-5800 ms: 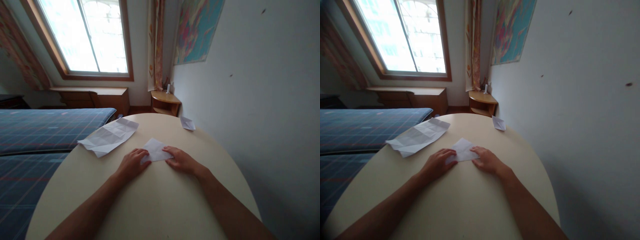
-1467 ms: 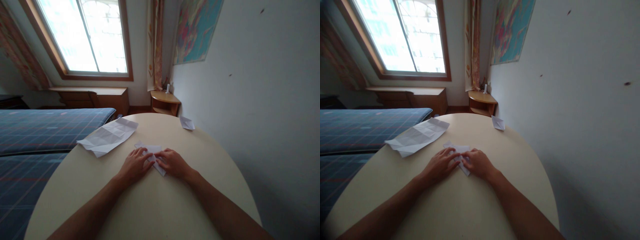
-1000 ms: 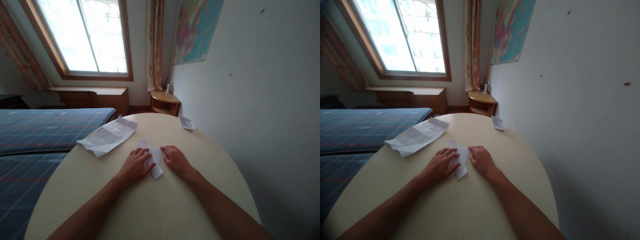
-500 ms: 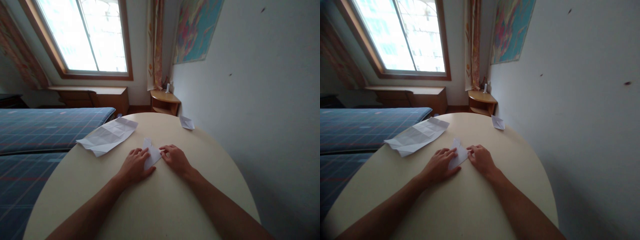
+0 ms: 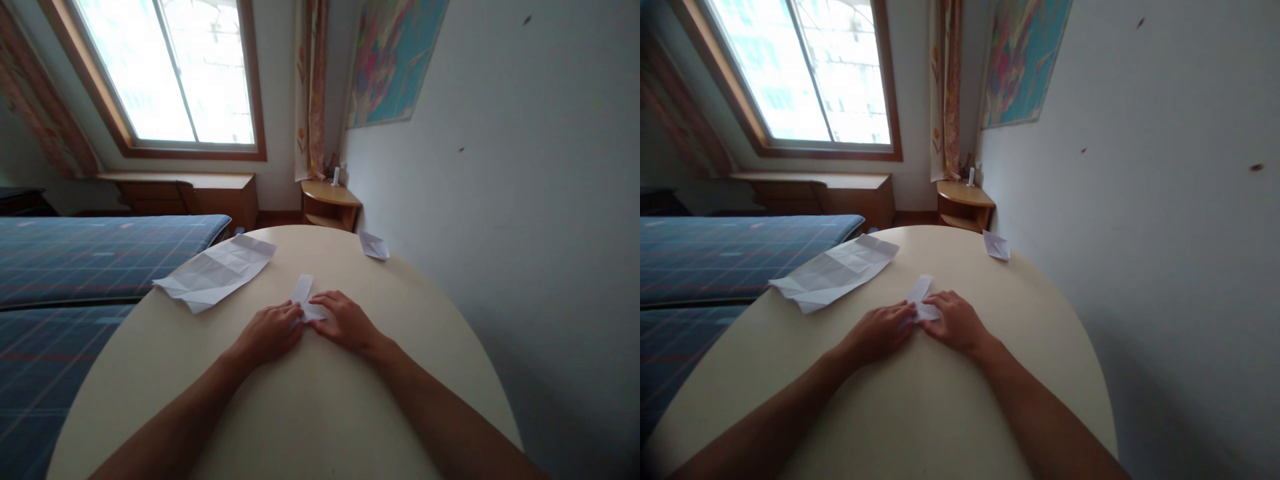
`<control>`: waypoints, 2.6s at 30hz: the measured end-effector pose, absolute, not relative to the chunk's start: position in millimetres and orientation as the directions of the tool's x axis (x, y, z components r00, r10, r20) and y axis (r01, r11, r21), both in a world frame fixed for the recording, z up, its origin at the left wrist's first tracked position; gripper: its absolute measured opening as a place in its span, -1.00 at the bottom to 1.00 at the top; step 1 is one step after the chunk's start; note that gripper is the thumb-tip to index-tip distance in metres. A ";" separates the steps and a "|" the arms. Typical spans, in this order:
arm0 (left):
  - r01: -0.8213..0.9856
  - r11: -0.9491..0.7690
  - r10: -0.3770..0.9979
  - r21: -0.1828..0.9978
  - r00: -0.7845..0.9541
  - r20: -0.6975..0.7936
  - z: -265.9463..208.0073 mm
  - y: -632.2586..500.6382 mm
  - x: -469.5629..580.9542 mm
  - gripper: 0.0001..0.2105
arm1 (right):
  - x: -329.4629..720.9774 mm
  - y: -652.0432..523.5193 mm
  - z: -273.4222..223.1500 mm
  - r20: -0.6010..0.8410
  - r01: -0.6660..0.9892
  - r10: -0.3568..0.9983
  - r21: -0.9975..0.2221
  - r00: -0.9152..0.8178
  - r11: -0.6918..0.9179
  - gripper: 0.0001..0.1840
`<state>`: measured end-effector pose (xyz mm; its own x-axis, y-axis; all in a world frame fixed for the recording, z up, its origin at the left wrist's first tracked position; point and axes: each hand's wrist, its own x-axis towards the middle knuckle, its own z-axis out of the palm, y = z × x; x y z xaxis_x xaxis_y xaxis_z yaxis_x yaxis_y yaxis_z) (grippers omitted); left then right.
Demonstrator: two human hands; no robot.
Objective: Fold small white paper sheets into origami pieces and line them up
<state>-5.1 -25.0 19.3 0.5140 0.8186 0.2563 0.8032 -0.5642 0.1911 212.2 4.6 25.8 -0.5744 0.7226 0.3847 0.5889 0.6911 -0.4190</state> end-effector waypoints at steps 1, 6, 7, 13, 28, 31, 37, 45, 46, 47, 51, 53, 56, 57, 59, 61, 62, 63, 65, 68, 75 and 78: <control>0.793 -0.573 0.812 0.204 0.519 0.267 18.5 -24.4 -6.0 -0.79 | 212.4 4.9 24.7 0.385 0.562 0.691 -0.404 -0.611 0.722 -0.53; 0.741 -0.617 0.782 0.265 0.539 0.313 15.3 -22.6 -8.7 -0.71 | 214.0 9.6 19.0 0.363 0.557 0.666 -0.366 -0.652 0.745 -0.62; 0.734 -0.622 0.777 0.272 0.539 0.325 14.7 -22.3 -8.5 -0.70 | 214.6 10.9 18.7 0.362 0.568 0.673 -0.361 -0.645 0.740 -0.65; 0.739 -0.642 0.744 0.205 0.536 0.400 13.9 -20.6 -6.9 -0.71 | 216.6 13.3 24.0 0.410 0.630 0.725 -0.365 -0.553 0.686 -0.83; 0.773 -0.583 0.752 0.250 0.397 0.526 15.3 -20.8 -11.8 -0.77 | 220.5 18.1 21.0 0.443 0.722 0.768 -0.316 -0.462 0.616 -0.61; 0.784 -0.556 0.770 0.276 0.360 0.527 12.4 -19.9 -12.8 -0.77 | 223.2 20.9 22.5 0.417 0.739 0.793 -0.330 -0.444 0.587 -0.74; 0.872 -0.321 0.897 0.370 0.154 0.415 13.4 -15.6 -17.1 -0.78 | 226.2 22.7 25.6 0.352 0.740 0.874 -0.477 -0.334 0.475 -0.85; 0.862 -0.082 0.949 0.500 -0.086 0.305 17.9 -11.4 -22.9 -0.81 | 229.7 23.9 27.9 0.270 0.672 0.944 -0.665 -0.190 0.326 -0.80; 0.850 -0.079 0.946 0.522 -0.101 0.307 16.8 -10.7 -23.8 -0.81 | 230.2 25.0 26.6 0.268 0.653 0.947 -0.688 -0.176 0.316 -0.79; 0.835 -0.078 0.946 0.544 -0.111 0.305 15.7 -10.0 -24.7 -0.81 | 230.7 26.7 24.9 0.272 0.634 0.948 -0.707 -0.166 0.314 -0.78; 0.769 -0.057 0.952 0.637 -0.150 0.266 12.1 -6.5 -26.5 -0.79 | 233.9 36.6 15.4 0.281 0.518 0.954 -0.804 -0.103 0.292 -0.65; 0.740 -0.054 0.953 0.670 -0.163 0.256 11.4 -5.0 -26.3 -0.78 | 234.9 41.9 10.7 0.268 0.427 0.961 -0.862 -0.070 0.272 -0.60; 0.687 -0.090 0.951 0.721 -0.157 0.268 11.5 -4.4 -25.2 -0.75 | 234.6 46.9 6.4 0.261 0.336 0.964 -0.905 -0.047 0.262 -0.58; 0.665 -0.105 0.949 0.739 -0.155 0.274 11.7 -4.6 -24.8 -0.74 | 234.3 47.7 5.6 0.257 0.324 0.965 -0.910 -0.043 0.257 -0.58; 0.631 -0.129 0.943 0.765 -0.161 0.292 12.1 -5.2 -24.2 -0.73 | 233.7 48.6 4.9 0.253 0.316 0.967 -0.915 -0.039 0.252 -0.59; 0.614 -0.145 0.933 0.776 -0.176 0.314 12.2 -5.6 -23.7 -0.73 | 233.5 48.9 4.4 0.256 0.316 0.966 -0.914 -0.040 0.255 -0.61; 0.606 -0.154 0.928 0.780 -0.184 0.325 12.0 -5.6 -23.4 -0.73 | 233.4 48.9 4.3 0.257 0.316 0.966 -0.913 -0.041 0.256 -0.63; 0.595 -0.162 0.923 0.787 -0.190 0.334 11.6 -5.4 -23.2 -0.73 | 233.4 49.0 4.2 0.256 0.315 0.966 -0.914 -0.040 0.256 -0.63; 0.564 -0.184 0.918 0.805 -0.193 0.345 10.1 -4.6 -23.0 -0.74 | 233.2 49.1 4.2 0.249 0.309 0.968 -0.918 -0.041 0.249 -0.64; 0.528 -0.215 0.916 0.822 -0.184 0.357 7.1 -3.1 -22.9 -0.75 | 232.5 48.4 5.5 0.234 0.278 0.972 -0.932 -0.027 0.233 -0.65; 0.527 -0.248 0.916 0.813 -0.146 0.374 4.3 -2.1 -23.7 -0.77 | 230.2 44.0 11.5 0.173 0.132 0.985 -0.977 0.014 0.170 -0.60; 0.543 -0.258 0.914 0.799 -0.130 0.384 4.9 -1.9 -23.8 -0.77 | 229.8 43.9 11.8 0.175 0.065 0.984 -0.983 0.010 0.174 -0.57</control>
<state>-23.8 -1.9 4.9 -0.1300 0.9143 0.3836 0.5431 -0.2580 0.7990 229.8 43.9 11.8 0.0101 0.9845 0.1751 0.0654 0.1741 -0.9826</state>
